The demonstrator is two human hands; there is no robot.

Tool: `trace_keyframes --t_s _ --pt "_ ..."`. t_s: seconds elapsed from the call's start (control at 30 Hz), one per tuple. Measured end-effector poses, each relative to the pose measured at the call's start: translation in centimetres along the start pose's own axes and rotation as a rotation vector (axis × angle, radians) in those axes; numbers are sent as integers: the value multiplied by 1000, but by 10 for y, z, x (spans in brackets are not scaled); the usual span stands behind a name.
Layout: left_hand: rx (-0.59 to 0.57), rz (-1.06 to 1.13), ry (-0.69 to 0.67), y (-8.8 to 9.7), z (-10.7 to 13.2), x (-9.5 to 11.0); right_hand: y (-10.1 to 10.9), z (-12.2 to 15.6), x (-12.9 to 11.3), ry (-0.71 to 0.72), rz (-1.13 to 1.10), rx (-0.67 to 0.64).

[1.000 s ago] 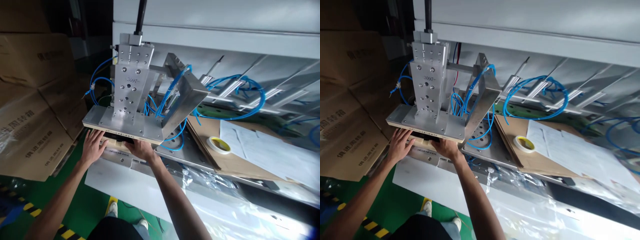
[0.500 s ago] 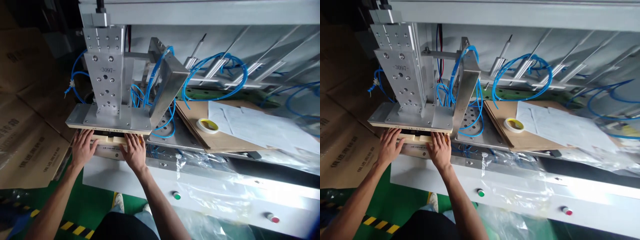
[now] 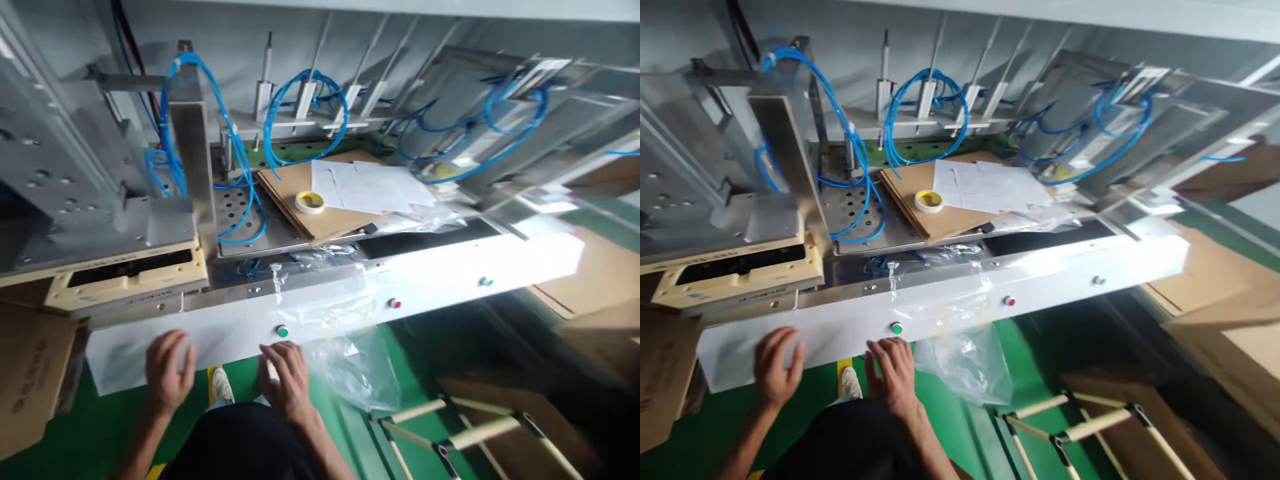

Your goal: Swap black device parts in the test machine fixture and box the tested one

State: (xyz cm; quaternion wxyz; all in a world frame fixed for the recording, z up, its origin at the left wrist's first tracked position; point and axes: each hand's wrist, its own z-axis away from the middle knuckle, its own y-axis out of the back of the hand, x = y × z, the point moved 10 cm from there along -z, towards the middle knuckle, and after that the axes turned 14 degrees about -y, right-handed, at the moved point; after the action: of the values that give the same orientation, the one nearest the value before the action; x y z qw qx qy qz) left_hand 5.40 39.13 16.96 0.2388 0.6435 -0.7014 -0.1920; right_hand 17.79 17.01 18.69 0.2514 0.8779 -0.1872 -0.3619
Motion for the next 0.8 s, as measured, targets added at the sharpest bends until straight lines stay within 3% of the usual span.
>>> trace_keyframes --t_s 0.07,0.13,0.23,0.4,0.6,0.7,0.8 --pt "-173 157 -146 -47 0 67 45 5 59 -192 95 180" --pt "-282 228 -234 -82 -2 119 86 5 122 -380 175 323" --pt "-340 204 -282 -114 -7 162 138 0 217 -636 231 458" --pt "-301 28 -251 -126 3 181 216 -11 364 -942 227 546" --pt "-317 -59 -123 -128 26 200 309 -58 513 -1079 251 535" --pt "-319 -98 -35 -129 28 211 325 -81 557 -1105 279 485" --pt "-297 -180 29 -130 24 220 322 -88 566 -1102 319 458"
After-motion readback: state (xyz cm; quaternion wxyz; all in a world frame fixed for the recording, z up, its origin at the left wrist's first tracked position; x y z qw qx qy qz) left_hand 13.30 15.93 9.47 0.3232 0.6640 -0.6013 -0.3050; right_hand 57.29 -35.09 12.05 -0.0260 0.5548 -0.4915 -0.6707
